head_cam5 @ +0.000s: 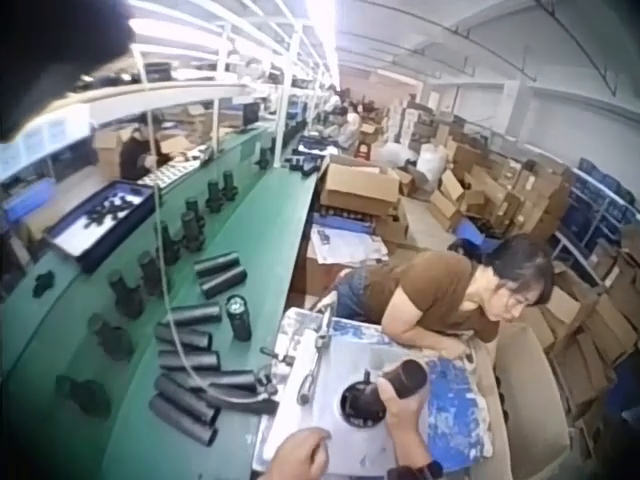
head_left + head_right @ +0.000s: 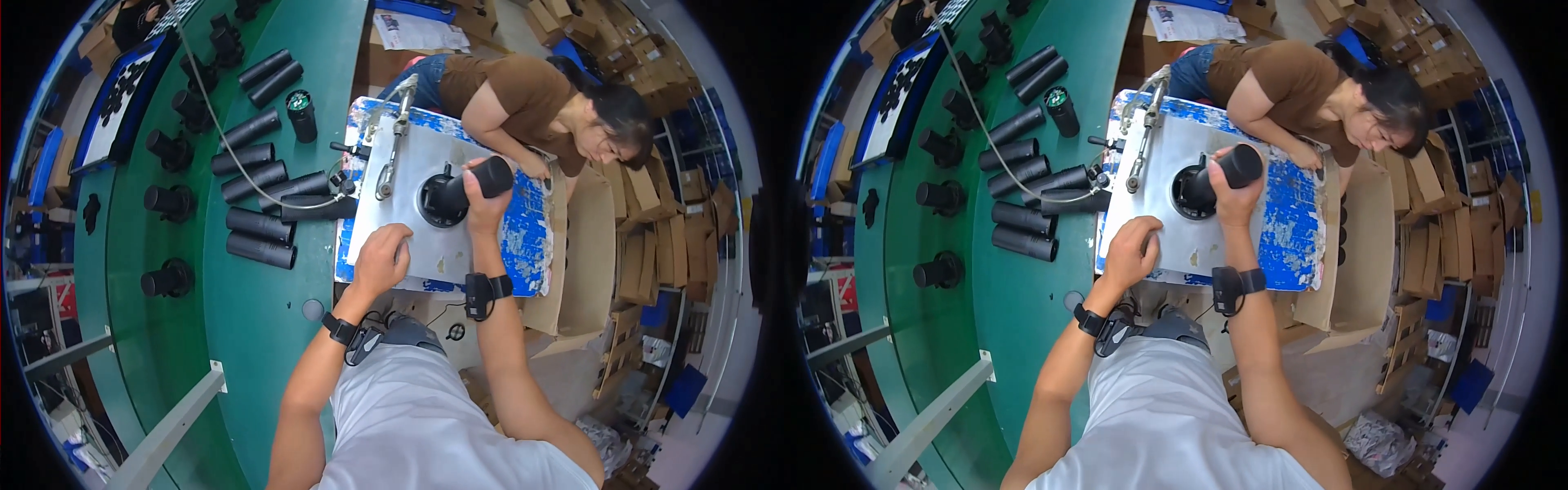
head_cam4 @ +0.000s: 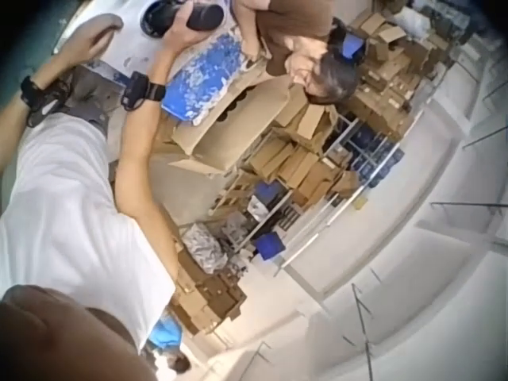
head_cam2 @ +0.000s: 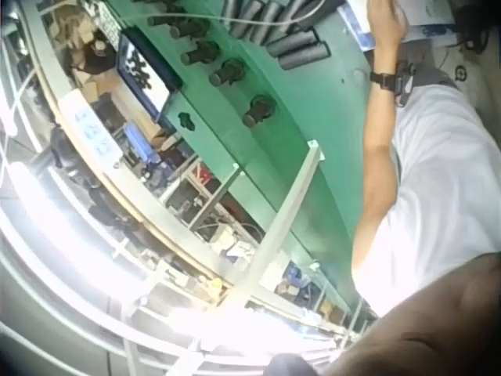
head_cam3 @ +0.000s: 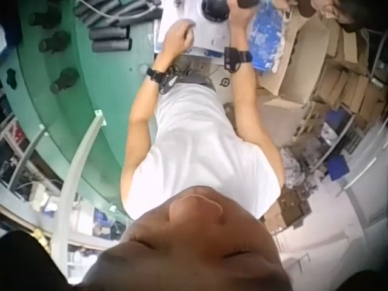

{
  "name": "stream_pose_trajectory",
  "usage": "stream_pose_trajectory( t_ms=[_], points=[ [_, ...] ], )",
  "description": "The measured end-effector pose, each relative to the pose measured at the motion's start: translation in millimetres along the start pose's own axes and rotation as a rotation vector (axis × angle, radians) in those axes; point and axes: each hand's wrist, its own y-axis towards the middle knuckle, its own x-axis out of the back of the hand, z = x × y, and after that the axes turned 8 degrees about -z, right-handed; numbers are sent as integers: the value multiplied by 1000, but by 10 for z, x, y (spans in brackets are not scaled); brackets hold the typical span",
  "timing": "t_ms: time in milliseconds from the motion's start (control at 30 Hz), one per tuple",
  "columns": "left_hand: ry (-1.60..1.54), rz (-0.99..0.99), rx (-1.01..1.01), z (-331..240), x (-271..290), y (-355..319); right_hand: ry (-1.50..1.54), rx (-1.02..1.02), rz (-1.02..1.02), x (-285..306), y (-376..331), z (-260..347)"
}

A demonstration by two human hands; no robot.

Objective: The person picks up a base and a cylinder, fits them together, and places the assembly into a machine to be pressed. After the machine cycle, the person removes the assembled unit and sets it on the table, repeating the process.

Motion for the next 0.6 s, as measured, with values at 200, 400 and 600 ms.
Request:
stream_pose_trajectory(
  t_ms=[200, 400, 600],
  points=[
    [-21, 9, 15, 30, 12, 0, -323, 110, -17, -166, -343, -88],
    [-25, -31, -14, 37, 5, -29, -273, -59, 35, -155, -317, -23],
    [-75, 18, -7, 49, 16, 10, 12, -324, 790, 230, 326, -72]
  ],
)
